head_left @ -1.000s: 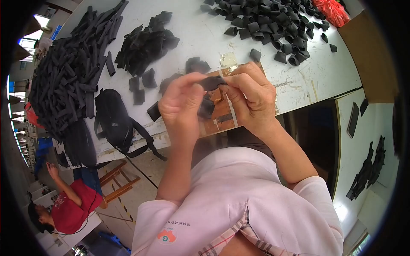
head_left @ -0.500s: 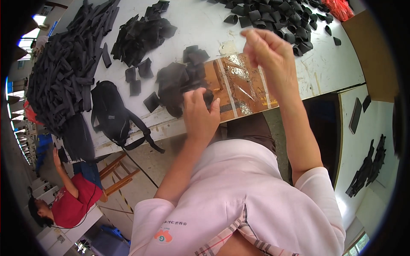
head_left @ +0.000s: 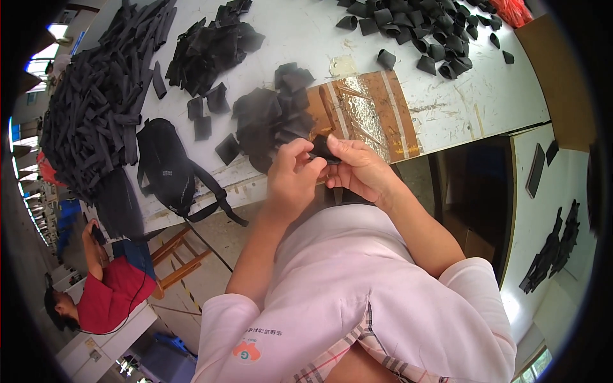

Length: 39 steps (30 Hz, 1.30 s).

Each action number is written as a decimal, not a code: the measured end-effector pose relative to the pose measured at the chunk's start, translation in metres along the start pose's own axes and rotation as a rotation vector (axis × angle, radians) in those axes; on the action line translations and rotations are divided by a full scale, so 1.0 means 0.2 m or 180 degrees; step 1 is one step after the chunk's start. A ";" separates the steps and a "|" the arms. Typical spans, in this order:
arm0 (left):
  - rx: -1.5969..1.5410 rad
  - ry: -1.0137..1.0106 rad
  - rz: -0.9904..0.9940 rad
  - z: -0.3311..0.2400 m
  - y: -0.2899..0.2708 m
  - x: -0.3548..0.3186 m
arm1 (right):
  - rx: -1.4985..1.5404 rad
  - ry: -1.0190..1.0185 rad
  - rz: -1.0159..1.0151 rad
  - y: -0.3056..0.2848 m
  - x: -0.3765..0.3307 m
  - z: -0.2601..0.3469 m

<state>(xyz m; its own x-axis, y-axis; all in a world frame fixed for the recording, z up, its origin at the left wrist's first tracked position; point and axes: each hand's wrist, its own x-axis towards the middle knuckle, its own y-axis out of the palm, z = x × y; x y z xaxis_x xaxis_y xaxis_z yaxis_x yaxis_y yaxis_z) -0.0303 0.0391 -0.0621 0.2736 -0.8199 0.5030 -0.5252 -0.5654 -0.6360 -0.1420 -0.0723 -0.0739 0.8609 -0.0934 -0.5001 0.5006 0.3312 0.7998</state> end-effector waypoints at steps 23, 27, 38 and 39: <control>-0.2633 -0.2737 -0.0609 -0.13 -0.04 0.02 | -0.4032 -0.3139 -0.0855 0.18 -0.11 0.01; -0.2098 -0.2102 -0.0441 -0.15 -0.04 0.04 | -0.4583 -0.3869 -0.0867 0.21 -0.13 0.01; -0.1359 -0.2126 -0.1250 -0.23 0.01 0.10 | -0.5095 -0.3644 -0.1159 0.20 -0.09 0.01; -0.2213 -0.2756 -0.1177 -0.26 -0.01 0.12 | -0.4840 -0.3658 -0.1427 0.19 -0.08 0.00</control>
<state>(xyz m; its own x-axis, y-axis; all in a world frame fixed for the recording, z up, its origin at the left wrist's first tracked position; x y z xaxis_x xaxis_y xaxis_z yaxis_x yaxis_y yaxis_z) -0.0641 0.0246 -0.0183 0.8188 -0.5549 -0.1468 -0.5530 -0.8312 0.0576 -0.1362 -0.0590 -0.0352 0.6701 -0.6449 0.3676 0.7231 0.4551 -0.5196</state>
